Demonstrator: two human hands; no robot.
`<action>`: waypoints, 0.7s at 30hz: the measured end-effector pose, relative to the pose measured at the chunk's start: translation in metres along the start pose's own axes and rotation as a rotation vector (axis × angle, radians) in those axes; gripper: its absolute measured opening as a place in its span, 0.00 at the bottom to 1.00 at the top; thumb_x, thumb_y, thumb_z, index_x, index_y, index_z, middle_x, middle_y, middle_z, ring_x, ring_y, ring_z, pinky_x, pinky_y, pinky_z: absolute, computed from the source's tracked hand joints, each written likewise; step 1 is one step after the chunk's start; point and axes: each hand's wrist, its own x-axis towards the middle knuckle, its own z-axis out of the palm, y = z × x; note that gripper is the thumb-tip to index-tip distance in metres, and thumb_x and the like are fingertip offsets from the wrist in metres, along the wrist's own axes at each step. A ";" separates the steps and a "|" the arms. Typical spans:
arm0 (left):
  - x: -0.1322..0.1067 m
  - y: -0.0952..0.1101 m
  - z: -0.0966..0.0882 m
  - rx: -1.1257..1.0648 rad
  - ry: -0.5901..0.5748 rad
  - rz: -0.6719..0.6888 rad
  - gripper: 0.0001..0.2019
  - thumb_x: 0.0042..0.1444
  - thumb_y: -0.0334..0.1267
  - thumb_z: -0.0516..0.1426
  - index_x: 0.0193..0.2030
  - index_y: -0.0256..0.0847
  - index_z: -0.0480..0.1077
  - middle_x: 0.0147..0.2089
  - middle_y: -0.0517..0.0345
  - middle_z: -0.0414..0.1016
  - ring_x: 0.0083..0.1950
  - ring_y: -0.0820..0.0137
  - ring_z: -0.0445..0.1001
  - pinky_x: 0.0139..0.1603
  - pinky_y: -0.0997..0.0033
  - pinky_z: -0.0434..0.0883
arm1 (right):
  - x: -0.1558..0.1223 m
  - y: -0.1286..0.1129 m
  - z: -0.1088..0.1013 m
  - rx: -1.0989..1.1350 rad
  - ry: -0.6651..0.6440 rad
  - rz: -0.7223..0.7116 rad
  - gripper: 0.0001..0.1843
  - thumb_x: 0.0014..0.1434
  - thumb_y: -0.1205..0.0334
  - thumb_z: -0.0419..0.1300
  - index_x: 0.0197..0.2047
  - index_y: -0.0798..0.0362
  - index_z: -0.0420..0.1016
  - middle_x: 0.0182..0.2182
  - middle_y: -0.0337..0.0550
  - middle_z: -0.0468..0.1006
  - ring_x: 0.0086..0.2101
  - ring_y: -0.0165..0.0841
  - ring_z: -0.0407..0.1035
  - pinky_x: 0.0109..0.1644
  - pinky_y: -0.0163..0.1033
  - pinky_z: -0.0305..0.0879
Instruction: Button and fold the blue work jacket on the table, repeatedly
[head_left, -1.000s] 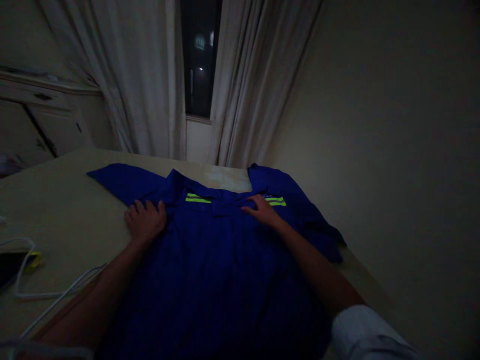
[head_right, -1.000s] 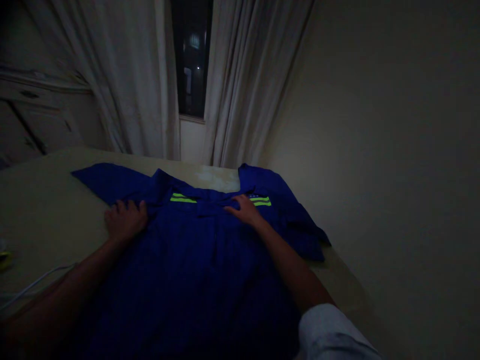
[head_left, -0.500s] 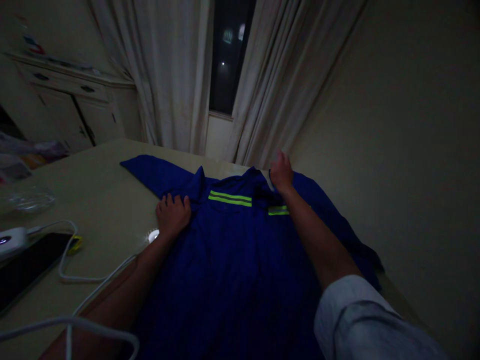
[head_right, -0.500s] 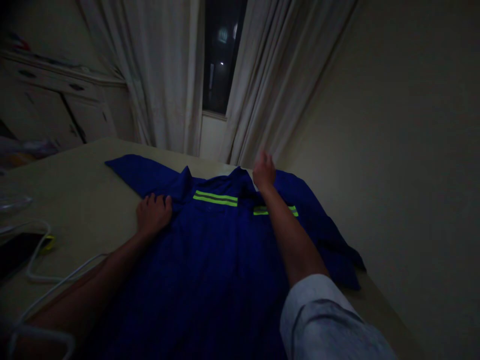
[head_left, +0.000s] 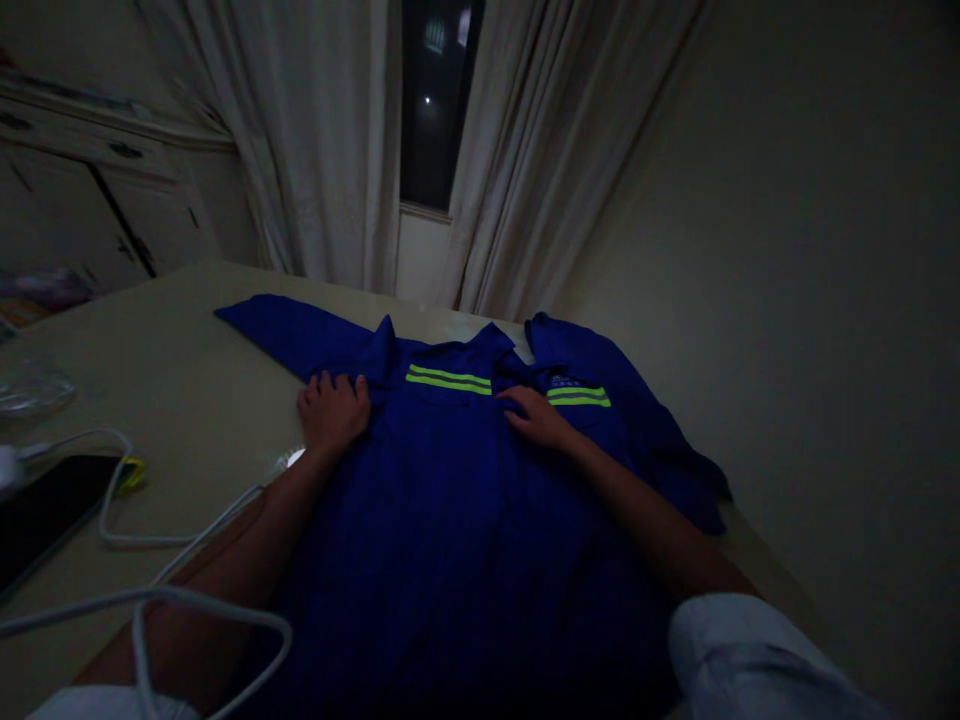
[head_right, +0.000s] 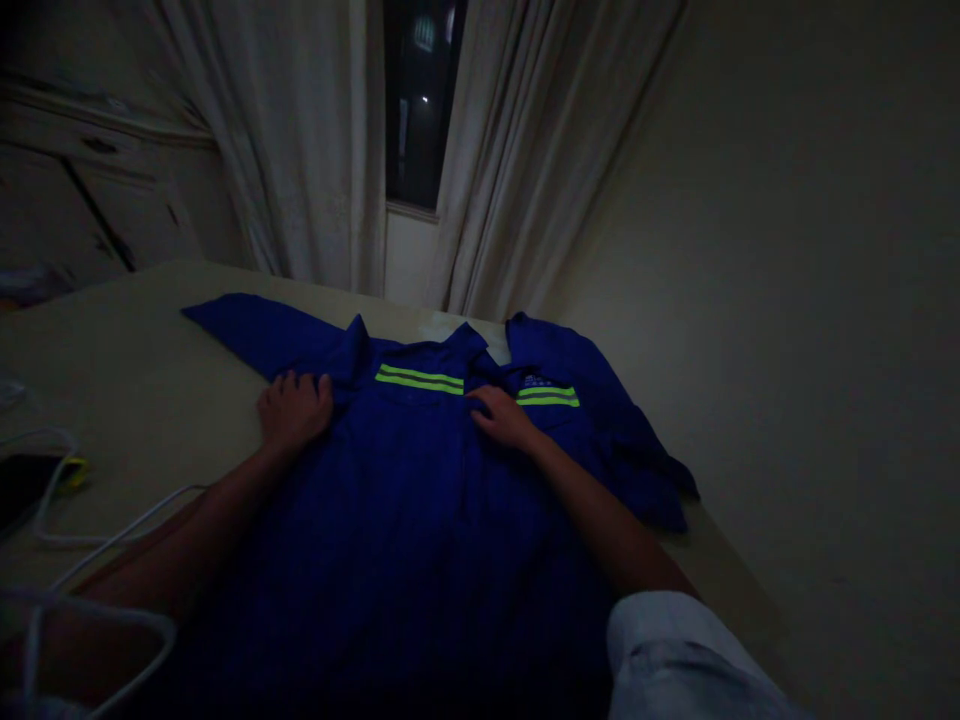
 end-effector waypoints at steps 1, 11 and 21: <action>-0.001 0.000 -0.001 -0.008 0.004 -0.001 0.31 0.70 0.50 0.41 0.57 0.26 0.75 0.68 0.25 0.68 0.71 0.40 0.64 0.70 0.40 0.59 | -0.006 -0.011 0.001 0.021 -0.076 -0.102 0.16 0.66 0.62 0.61 0.57 0.51 0.76 0.55 0.50 0.78 0.56 0.40 0.71 0.62 0.46 0.64; -0.004 -0.002 0.001 0.030 -0.007 0.030 0.30 0.69 0.49 0.42 0.58 0.27 0.74 0.68 0.25 0.69 0.71 0.40 0.63 0.70 0.39 0.57 | -0.029 -0.029 -0.017 -0.371 -0.225 0.398 0.23 0.71 0.43 0.56 0.60 0.48 0.75 0.47 0.51 0.83 0.46 0.44 0.78 0.47 0.42 0.68; -0.006 0.000 -0.003 0.092 0.026 0.058 0.30 0.70 0.50 0.41 0.56 0.30 0.76 0.66 0.28 0.73 0.69 0.42 0.67 0.68 0.41 0.60 | 0.068 -0.023 0.016 -0.335 -0.078 0.600 0.19 0.74 0.62 0.47 0.61 0.51 0.72 0.58 0.60 0.73 0.54 0.47 0.76 0.54 0.49 0.70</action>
